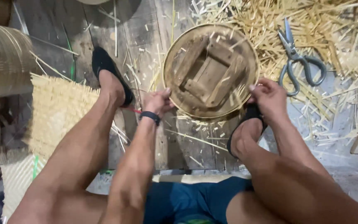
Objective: Assembling and trimming bamboo strips onto circular frames to create trays.
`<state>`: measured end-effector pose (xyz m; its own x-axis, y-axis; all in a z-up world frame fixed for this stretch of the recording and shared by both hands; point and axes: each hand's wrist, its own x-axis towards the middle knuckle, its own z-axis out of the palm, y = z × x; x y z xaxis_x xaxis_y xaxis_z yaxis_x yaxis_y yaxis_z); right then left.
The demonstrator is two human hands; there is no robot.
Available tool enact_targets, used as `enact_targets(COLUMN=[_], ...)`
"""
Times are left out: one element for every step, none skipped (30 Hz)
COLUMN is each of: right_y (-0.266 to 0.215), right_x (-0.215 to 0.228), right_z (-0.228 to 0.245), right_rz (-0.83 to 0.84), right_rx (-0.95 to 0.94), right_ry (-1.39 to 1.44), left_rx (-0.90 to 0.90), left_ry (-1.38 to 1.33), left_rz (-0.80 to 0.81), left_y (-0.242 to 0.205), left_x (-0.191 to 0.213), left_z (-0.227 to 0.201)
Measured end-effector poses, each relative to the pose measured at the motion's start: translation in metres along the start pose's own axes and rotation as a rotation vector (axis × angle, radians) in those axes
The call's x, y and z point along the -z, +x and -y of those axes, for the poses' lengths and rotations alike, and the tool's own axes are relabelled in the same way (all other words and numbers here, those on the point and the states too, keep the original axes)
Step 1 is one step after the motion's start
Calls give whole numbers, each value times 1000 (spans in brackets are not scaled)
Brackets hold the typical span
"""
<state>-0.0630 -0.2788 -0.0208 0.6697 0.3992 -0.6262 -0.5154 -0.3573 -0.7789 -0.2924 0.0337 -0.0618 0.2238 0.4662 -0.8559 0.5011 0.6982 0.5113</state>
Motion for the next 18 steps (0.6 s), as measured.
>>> enact_targets(right_y=[10, 13, 14, 17, 18, 19, 17, 18, 21, 23, 20, 16, 15, 15, 17, 19, 19, 18], right_x=[6, 5, 8, 12, 10, 8, 3, 4, 3, 2, 0, -1, -4, 0, 3, 5, 8, 11], right_z=[7, 6, 4, 1, -1, -5, -14, -17, -19, -21, -17, -13, -7, -9, -11, -14, -6, 2], right_rz=[-69, -75, -71, -66, -82, -65, -42, -51, -27, -3, -9, -53, -94, -98, -73, -48, -44, -84], right_rx=[96, 104, 31, -42, -40, -103, -178, -188, -173, -159, -161, -151, -133, -128, -106, -84, -78, 59], right_ry=[22, 21, 100, 180, 172, 186, 200, 194, 211, 228, 228, 166, 104, 105, 85, 64, 66, -231], left_rx=[-29, -34, -36, -38, -33, -7, 27, 40, 43, 45, 49, 42, 28, 25, -8, -41, -48, -94], left_ry=[-49, -50, -20, 11, 9, 3, -3, -4, -91, -179, -176, -159, -145, -145, 27, 198, 196, 226], left_rz=[-38, -29, -38, -47, -30, 6, 30, 36, 37, 38, 42, 13, -14, -9, -64, -121, -124, -183], left_y=[-1, -9, -18, -27, -30, -33, -40, -39, -38, -37, -38, -39, -38, -40, -41, -42, -40, -38], left_x=[-17, -24, -34, -45, -52, -60, -62, -63, -62, -62, -63, -63, -65, -66, -65, -65, -65, -64], left_z=[0, 3, 9, 15, 20, 27, 38, 44, 48, 52, 53, 53, 51, 44, 35, 27, 11, -4])
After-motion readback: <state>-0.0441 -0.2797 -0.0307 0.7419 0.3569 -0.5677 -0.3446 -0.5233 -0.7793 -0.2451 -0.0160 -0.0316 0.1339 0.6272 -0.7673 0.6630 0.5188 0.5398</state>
